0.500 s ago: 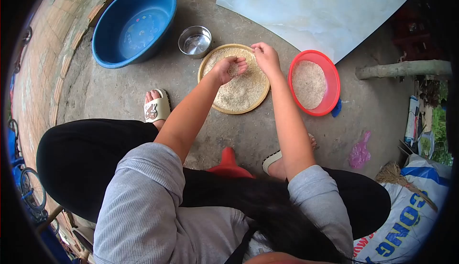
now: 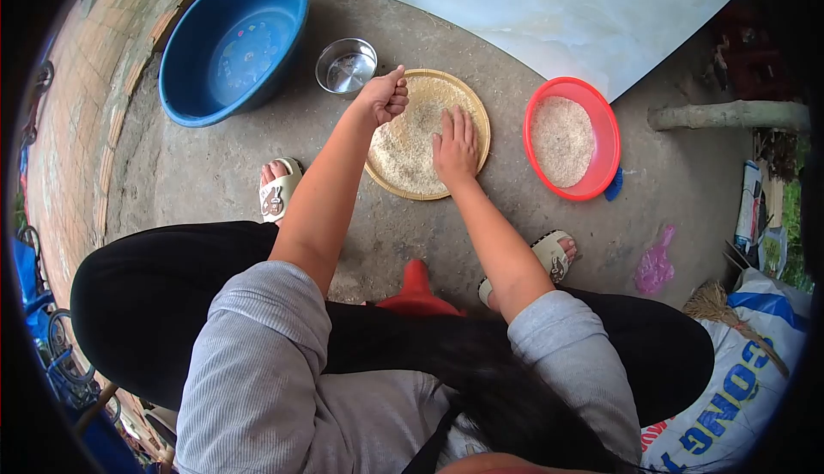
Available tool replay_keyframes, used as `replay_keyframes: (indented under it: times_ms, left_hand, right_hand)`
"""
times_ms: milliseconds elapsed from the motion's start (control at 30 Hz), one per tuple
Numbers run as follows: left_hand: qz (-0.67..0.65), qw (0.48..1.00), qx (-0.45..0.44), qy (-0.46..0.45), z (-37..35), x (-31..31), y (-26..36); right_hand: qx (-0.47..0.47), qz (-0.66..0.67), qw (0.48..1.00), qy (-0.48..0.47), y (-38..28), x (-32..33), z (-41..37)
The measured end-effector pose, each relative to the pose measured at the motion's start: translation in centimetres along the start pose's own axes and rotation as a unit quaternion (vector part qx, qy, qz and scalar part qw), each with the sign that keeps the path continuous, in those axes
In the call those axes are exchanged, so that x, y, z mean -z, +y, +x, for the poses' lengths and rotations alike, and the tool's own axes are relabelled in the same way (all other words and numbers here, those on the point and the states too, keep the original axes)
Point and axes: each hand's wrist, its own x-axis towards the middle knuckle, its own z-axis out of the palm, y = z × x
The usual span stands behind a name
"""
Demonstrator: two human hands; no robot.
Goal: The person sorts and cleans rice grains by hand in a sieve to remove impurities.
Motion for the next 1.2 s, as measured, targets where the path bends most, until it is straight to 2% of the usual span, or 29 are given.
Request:
replay_keyframes:
  times_ms: [33, 100, 133, 200, 267, 400, 867, 1200]
  left_hand:
    - [0.002, 1.000, -0.022, 0.000, -0.3, -0.2, 0.7]
    - [0.006, 0.997, -0.078, 0.007, -1.3, -0.7, 2.4]
    - [0.006, 0.997, -0.078, 0.009, -1.8, -0.9, 3.4]
    - [-0.057, 0.978, -0.198, 0.026, -2.7, -1.1, 5.3]
    - [-0.030, 0.956, -0.288, 0.048, -3.6, -1.0, 7.0]
    - [-0.021, 0.920, -0.386, 0.072, -3.6, 0.3, 9.0]
    - [-0.043, 0.892, -0.437, 0.107, -1.8, 3.6, 10.2]
    - [0.022, 0.878, -0.464, 0.118, -1.5, 4.8, 10.0]
  right_hand:
    - [0.000, 0.001, 1.000, -0.002, 0.0, -0.3, 0.1]
    - [-0.062, 0.004, 0.998, -0.026, -0.1, -0.7, 0.6]
    - [-0.062, 0.005, 0.998, -0.026, -0.1, -0.8, 0.8]
    - [-0.078, -0.009, 0.997, -0.023, -0.4, -1.0, 0.9]
    - [-0.083, -0.009, 0.996, -0.022, -0.7, -1.2, 1.1]
    - [-0.096, -0.021, 0.995, -0.019, -1.1, -1.3, 1.8]
    - [-0.102, -0.007, 0.995, -0.008, -1.6, -1.3, 2.3]
    - [-0.093, -0.009, 0.996, -0.002, -1.6, -1.3, 2.5]
